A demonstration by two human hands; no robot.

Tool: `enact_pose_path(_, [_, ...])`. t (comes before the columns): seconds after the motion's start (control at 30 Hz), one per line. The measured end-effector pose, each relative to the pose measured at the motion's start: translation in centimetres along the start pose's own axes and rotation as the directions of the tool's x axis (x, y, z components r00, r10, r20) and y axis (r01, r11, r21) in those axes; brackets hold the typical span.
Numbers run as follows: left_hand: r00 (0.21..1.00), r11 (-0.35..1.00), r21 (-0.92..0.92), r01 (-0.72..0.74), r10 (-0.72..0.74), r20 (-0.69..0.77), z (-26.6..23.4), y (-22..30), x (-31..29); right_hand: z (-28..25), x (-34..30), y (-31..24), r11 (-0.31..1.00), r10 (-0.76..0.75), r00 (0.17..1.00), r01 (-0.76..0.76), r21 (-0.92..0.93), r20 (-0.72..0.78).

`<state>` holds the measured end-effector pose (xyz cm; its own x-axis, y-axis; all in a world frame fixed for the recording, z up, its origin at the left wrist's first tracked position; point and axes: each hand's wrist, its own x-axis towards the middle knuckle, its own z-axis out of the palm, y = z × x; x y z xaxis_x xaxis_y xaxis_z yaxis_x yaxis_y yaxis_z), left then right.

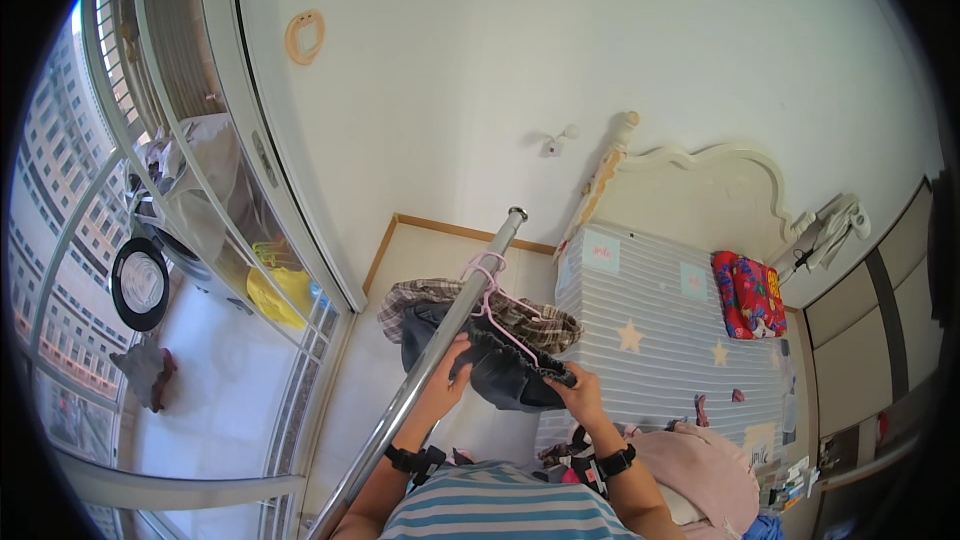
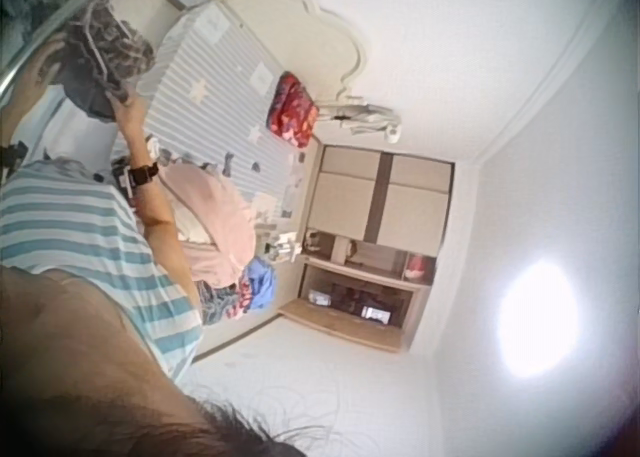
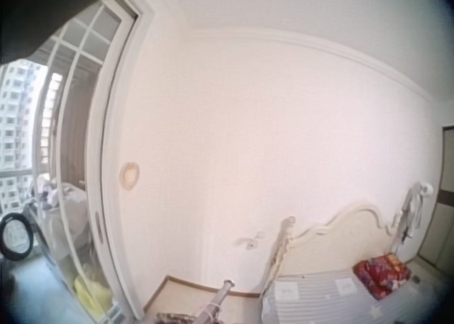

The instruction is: The person picks up clothes from a pile on the bed, places them on hangers, and hangs them on a drying rack. They handle various garments including pants, shirts, and dresses, repeating the process of selecting, hanging, and placing them on the rack.

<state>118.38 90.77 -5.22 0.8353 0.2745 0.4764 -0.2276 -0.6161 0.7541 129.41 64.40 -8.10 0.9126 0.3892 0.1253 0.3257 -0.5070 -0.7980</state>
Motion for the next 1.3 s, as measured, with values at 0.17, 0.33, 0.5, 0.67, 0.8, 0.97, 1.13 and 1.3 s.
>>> enact_pose_path(0.17, [0.999,0.999,-0.041,-0.02,0.022,0.043,1.1,-1.0,0.4,-0.2,1.3,0.3,0.998,0.04,0.999,-0.041,-0.054,-0.033])
enact_pose_path(0.33, [0.99,0.997,-0.072,-0.026,0.036,0.138,2.5,-1.6,1.5,-0.2,1.7,-0.2,0.998,0.057,0.998,-0.056,-0.042,0.03])
enact_pose_path(0.5, [0.952,0.987,0.092,-0.131,0.099,0.291,4.6,-2.3,2.5,1.0,1.5,1.2,0.999,0.015,0.998,-0.017,-0.031,-0.054])
enact_pose_path(0.67, [0.95,0.972,0.146,-0.185,0.138,0.282,6.8,-2.8,3.9,2.2,2.4,3.3,0.995,-0.023,0.985,0.04,0.091,-0.172])
enact_pose_path(0.8, [0.978,0.967,0.167,-0.194,0.177,0.113,7.9,-2.8,4.0,1.9,2.7,1.9,0.995,0.082,0.997,-0.082,0.064,-0.005])
enact_pose_path(0.97, [0.966,0.965,0.037,-0.258,0.257,0.019,9.8,-0.9,3.0,1.5,0.0,3.0,0.997,0.008,0.999,-0.004,0.074,-0.053])
enact_pose_path(1.13, [0.88,0.9,-0.122,-0.419,0.435,0.189,12.8,3.5,2.4,-1.8,-4.7,3.7,0.987,0.058,0.995,-0.045,0.156,-0.082])
enact_pose_path(1.3, [0.778,0.845,-0.3,-0.442,0.528,0.34,18.0,7.3,0.3,-6.6,-11.4,4.1,0.932,0.276,0.955,-0.238,0.274,-0.108])
